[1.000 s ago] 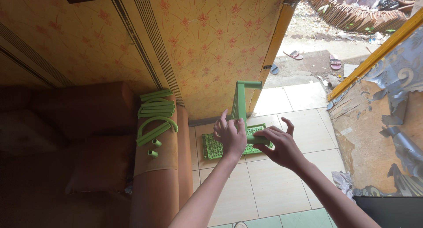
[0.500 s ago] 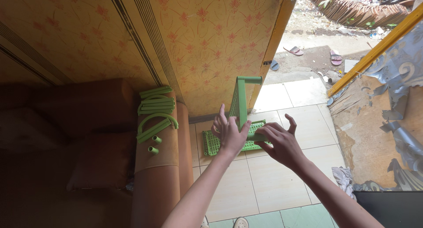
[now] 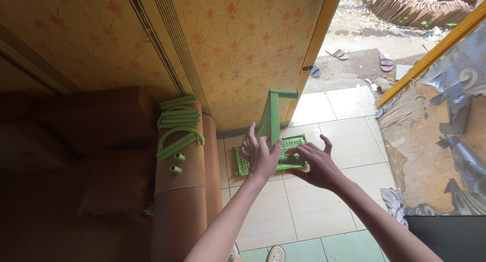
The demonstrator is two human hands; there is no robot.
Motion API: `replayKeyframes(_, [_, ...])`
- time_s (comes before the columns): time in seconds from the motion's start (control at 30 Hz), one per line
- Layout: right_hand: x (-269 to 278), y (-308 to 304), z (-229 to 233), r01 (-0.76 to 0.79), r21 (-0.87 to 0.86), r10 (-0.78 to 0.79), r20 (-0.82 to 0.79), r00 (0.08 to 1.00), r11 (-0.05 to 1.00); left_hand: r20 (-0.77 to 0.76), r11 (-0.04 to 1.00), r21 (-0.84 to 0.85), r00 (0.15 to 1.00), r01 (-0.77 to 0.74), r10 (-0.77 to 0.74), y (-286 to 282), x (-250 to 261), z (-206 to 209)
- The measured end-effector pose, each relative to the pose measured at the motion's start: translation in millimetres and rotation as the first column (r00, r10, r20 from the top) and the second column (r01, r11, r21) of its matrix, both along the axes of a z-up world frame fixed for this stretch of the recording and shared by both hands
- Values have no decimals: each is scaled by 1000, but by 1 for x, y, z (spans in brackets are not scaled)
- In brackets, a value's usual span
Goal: The person assembles a green plastic storage shelf by inserting green plastic rods into the holes of a grid panel. They repeatedly pick up rods, align them with the panel, and push them into place, gradually building the frame.
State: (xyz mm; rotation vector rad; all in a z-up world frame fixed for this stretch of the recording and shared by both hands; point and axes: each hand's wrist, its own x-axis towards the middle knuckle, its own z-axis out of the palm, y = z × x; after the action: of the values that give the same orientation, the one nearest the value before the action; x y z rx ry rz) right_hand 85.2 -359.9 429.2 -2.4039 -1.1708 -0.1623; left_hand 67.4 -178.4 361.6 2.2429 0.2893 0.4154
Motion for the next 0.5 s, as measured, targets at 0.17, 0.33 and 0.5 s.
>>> replayKeyframes(0.17, [-1,7,3,37,41,-38,29,999,998,36,998,-39,998,-49,50,-4,0,6])
replayKeyframes(0.33, [8,9,3,-19,-4,19,-15,1000,1000,47,996,-75,998,-37,40,-1,-6,14])
replayKeyframes(0.5, [3,11,0,27,-99,-42,-144,989,995,106,1000,-27,994,7,-4,5,-12,12])
